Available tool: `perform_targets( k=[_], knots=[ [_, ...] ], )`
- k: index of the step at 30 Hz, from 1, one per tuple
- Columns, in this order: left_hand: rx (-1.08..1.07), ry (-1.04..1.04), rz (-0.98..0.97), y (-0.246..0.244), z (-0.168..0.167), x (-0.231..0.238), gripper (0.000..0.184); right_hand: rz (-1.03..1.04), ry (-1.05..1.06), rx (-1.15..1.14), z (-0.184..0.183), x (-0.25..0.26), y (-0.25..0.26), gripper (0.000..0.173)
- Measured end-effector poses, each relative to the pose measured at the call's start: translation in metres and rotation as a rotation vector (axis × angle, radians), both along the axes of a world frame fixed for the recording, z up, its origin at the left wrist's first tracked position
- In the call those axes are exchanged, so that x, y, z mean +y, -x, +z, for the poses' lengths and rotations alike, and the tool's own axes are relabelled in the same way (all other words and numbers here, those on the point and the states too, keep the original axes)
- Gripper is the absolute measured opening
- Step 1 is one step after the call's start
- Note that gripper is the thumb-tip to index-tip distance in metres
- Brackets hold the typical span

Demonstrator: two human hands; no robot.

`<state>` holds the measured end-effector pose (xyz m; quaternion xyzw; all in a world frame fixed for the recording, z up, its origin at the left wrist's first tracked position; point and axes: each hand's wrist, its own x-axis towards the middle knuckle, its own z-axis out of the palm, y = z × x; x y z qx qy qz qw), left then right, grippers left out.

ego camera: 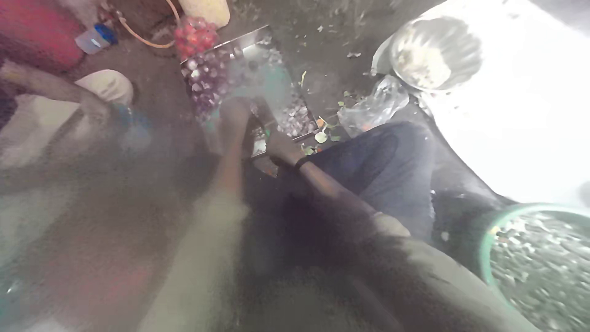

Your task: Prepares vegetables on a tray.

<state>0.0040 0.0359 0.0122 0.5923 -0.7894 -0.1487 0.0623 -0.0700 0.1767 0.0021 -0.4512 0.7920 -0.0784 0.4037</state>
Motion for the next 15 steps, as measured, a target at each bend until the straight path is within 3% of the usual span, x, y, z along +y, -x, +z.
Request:
perform_targets(
  k=[6,9,15],
  knots=[
    [0.11,-0.059,0.057,-0.01,-0.013,-0.02,0.037,0.075,0.027,0.171,-0.013,0.013,0.005,0.046],
    [0.123,-0.051,-0.035,-0.013,-0.017,-0.019,0.033,0.136,0.05,0.257,-0.019,0.019,0.016,0.048],
    [0.079,-0.019,-0.15,-0.006,-0.019,-0.014,0.033,0.026,-0.044,0.217,-0.011,0.028,0.02,0.048]
  ],
)
